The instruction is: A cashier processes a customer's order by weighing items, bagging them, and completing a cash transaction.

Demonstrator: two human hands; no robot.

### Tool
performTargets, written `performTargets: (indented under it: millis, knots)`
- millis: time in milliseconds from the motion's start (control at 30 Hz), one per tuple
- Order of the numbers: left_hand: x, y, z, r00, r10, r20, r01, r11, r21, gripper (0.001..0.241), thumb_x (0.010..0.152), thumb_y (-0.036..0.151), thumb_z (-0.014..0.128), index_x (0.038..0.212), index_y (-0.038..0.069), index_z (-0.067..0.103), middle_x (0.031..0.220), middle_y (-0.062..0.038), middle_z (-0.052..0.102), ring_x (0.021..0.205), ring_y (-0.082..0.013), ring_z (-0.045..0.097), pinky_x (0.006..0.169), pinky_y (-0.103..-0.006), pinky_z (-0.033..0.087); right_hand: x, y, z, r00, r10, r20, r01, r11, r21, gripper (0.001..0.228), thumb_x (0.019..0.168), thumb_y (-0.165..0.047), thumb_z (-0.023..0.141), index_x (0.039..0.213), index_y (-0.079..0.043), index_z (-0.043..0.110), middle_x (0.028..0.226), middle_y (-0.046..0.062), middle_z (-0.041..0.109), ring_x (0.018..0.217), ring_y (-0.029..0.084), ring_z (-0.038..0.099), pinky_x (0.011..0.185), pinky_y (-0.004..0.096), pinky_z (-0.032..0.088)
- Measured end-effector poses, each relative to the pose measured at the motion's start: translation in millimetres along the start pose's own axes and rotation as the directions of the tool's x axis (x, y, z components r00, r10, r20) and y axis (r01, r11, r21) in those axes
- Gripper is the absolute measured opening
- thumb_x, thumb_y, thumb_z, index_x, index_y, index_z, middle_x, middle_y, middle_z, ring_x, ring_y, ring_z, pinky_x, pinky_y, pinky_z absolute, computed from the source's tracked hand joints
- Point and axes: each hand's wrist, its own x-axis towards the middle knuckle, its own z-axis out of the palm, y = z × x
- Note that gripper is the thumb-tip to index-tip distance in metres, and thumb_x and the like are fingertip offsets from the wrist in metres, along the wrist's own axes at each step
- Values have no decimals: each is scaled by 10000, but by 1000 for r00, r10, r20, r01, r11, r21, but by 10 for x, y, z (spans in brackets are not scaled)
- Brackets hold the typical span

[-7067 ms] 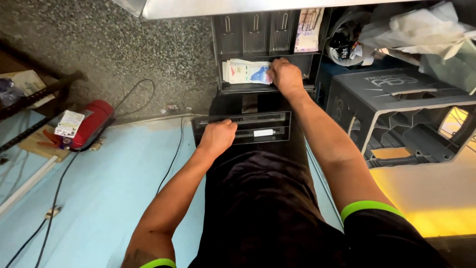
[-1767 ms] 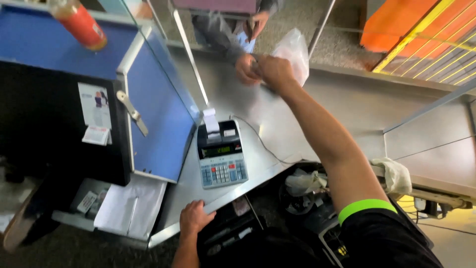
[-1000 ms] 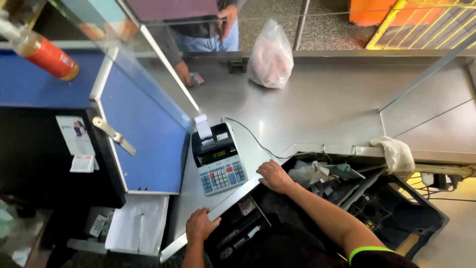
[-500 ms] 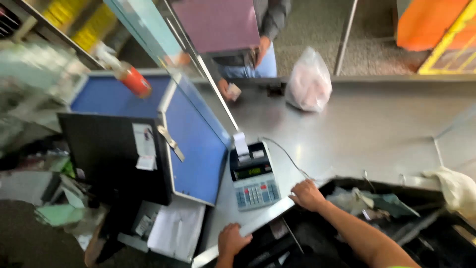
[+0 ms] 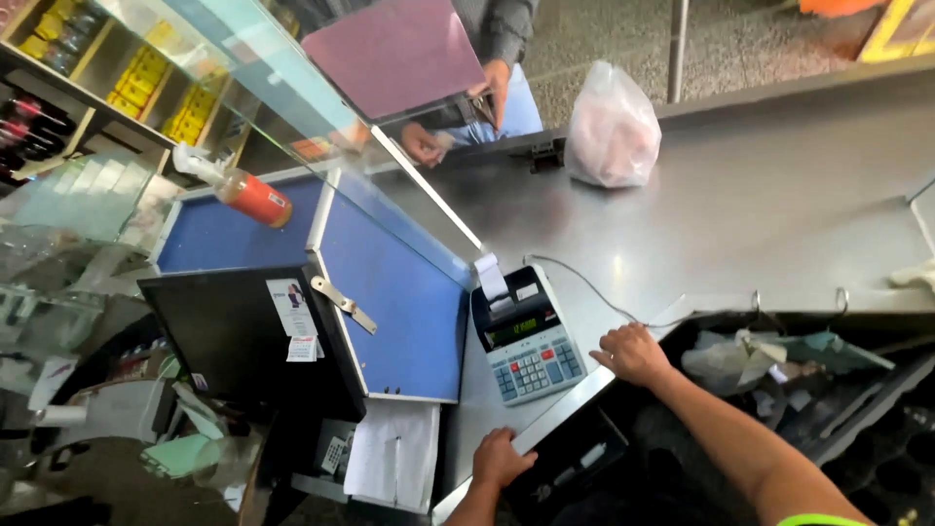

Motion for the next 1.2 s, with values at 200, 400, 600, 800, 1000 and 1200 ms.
performTargets:
  millis: [200,400,600,800,1000,1200]
  knots:
    - [131,-221,204,997,75,16,-76,997,33,817,853,624,779,1483,127,627,1449,-80,646,1354,-307,598,1130,-456,494,-323,-170,-244,917,399,-2,-249,577,778,383,1053,-405,637,1060,-64,812,1023,102,861,936,259,807,933,409,574]
    - [213,-266,118,983,180,38,-181,983,13,750,859,618,745,1426,138,637,1385,-68,662,1307,-307,616,1085,-459,513,-1197,-228,1094,558,807,194,-278,-39,960,278,1102,-231,657,1122,24,769,926,192,771,786,287,729,755,393,565]
    - [568,-287,271,969,248,9,-248,967,52,746,843,667,721,1374,148,643,1350,-49,666,1303,-291,623,1080,-460,519,-1564,-578,2010,308,782,542,-600,-283,748,290,1097,-254,637,1265,-43,744,1015,166,762,872,308,735,713,429,554]
    - [543,-371,308,964,265,7,-264,961,75,757,855,656,740,1417,160,632,1374,-44,662,1320,-288,628,1089,-460,520,-1244,-991,2291,417,663,622,-700,-203,685,621,997,-362,732,1562,-124,630,1197,154,804,983,284,747,810,410,602]
    - [333,-220,83,981,150,123,-162,982,96,733,913,687,685,1458,203,608,1394,4,651,1329,-226,628,1104,-414,523,-1163,-838,2489,540,532,652,-827,194,527,495,987,-433,750,1418,-191,730,1241,65,815,992,209,782,815,331,630]
    - [352,-97,22,981,53,187,-77,990,119,741,906,738,680,1455,247,602,1397,24,636,1330,-185,628,1115,-376,506,-1468,20,2469,546,429,719,-821,443,360,264,1007,-406,709,1137,-217,839,1072,9,818,961,168,758,867,334,604]
